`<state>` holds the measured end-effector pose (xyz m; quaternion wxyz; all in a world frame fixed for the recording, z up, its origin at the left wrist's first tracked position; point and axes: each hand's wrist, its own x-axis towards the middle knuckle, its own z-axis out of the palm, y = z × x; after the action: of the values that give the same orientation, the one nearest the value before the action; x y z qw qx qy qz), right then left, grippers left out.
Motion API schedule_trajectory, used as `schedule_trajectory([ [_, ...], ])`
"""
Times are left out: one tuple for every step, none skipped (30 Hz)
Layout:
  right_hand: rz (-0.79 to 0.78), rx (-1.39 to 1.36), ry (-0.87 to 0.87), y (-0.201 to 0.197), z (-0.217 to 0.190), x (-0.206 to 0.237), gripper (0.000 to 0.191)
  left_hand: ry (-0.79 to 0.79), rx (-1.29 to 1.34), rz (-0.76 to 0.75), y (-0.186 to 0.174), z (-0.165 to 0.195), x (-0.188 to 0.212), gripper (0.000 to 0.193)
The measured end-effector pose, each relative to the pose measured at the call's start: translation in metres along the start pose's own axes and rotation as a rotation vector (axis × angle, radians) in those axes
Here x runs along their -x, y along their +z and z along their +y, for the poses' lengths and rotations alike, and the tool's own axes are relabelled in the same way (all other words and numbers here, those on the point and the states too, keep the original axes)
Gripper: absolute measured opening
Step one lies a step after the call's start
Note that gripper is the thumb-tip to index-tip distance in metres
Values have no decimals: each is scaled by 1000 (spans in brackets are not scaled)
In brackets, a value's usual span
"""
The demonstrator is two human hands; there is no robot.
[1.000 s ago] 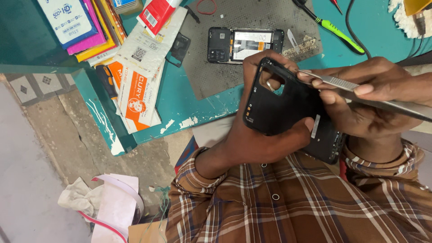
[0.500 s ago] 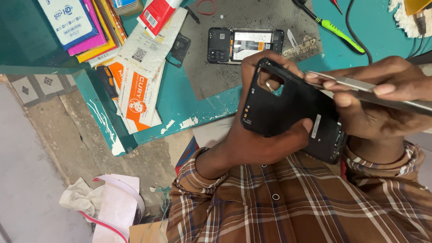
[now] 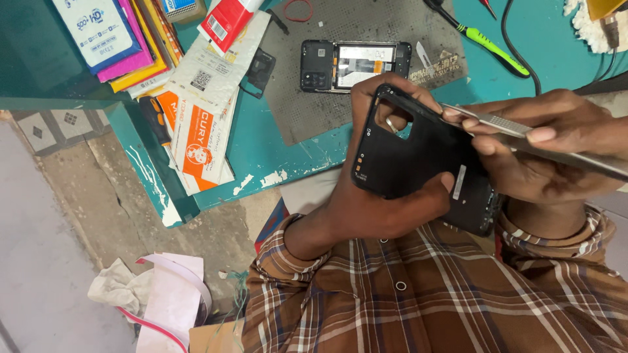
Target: The person cleans the back cover of a disassembled smartphone using a brush and a heat gun, then uses tweezers to remove small debris from the camera cutout. They handle the back cover and the phone body separately on a cluttered workbench.
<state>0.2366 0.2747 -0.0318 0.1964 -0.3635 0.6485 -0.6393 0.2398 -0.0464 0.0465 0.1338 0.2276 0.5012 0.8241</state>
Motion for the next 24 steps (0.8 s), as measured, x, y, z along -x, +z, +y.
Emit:
schedule_trajectory([
  [36, 92, -70, 9, -4, -10, 67, 4, -9, 0, 0, 0, 0, 71],
  [72, 183, -139, 19, -7, -21, 63, 8, -18, 1, 0, 0, 0, 71],
  [248, 265, -222, 28, -10, -29, 48, 1, -24, 0, 0, 0, -1, 71],
  [425, 346, -305, 38, -9, -35, 37, -9, -22, -3, -1, 0, -1, 71],
  [603, 425, -386, 45, -8, -39, 33, -18, -20, -6, -1, 1, -2, 71],
  [597, 376, -407, 47, -6, -39, 31, -34, -6, -11, -2, 0, -2, 71],
  [592, 328, -427, 50, -2, -37, 29, -45, 1, -12, -2, 0, -2, 71],
  [602, 310, -424, 51, 3, -31, 27, -56, 9, -13, -2, 0, -3, 71],
  [611, 292, -421, 52, 8, -25, 25, -61, 11, -9, -2, 0, -3, 72],
  [635, 302, -395, 54, 12, -18, 21, -54, -4, -6, -2, 0, -2, 72],
  [659, 311, -369, 56, 15, -12, 18, -48, -20, -3, -2, 0, -2, 73],
  [683, 321, -344, 58, 17, -8, 15, -29, -54, -3, -2, 0, -1, 73],
  [706, 331, -321, 60, 15, -7, 12, -21, -60, -2, -3, 0, -1, 73],
  [729, 341, -297, 61, 11, -8, 9, -13, -66, -1, -3, 1, -1, 73],
  [720, 356, -228, 61, 3, -14, 7, -21, -43, 5, -3, 1, 0, 73],
  [709, 370, -158, 60, -7, -22, 7, -21, -39, 9, -3, 1, 0, 73],
  [649, 345, -101, 55, -18, -31, 12, -21, -34, 13, -4, 2, 0, 73],
  [589, 324, -42, 50, -28, -38, 17, -12, -45, 12, -4, 2, -1, 74],
  [480, 262, 7, 40, -35, -42, 26, -9, -60, 13, -3, 2, -1, 74],
  [371, 200, 55, 31, -39, -42, 35, -6, -75, 14, -3, 2, -1, 73],
  [261, 139, 100, 21, -41, -42, 45, -4, -97, 15, -3, 1, -2, 73],
  [151, 78, 145, 15, -39, -40, 55, -16, -79, 20, -2, 1, -3, 74],
  [40, 16, 191, 14, -37, -38, 65, -27, -60, 25, -2, 0, -3, 74],
  [280, 86, 161, 21, -29, -32, 49, -51, -4, 33, -1, -1, -4, 76],
])
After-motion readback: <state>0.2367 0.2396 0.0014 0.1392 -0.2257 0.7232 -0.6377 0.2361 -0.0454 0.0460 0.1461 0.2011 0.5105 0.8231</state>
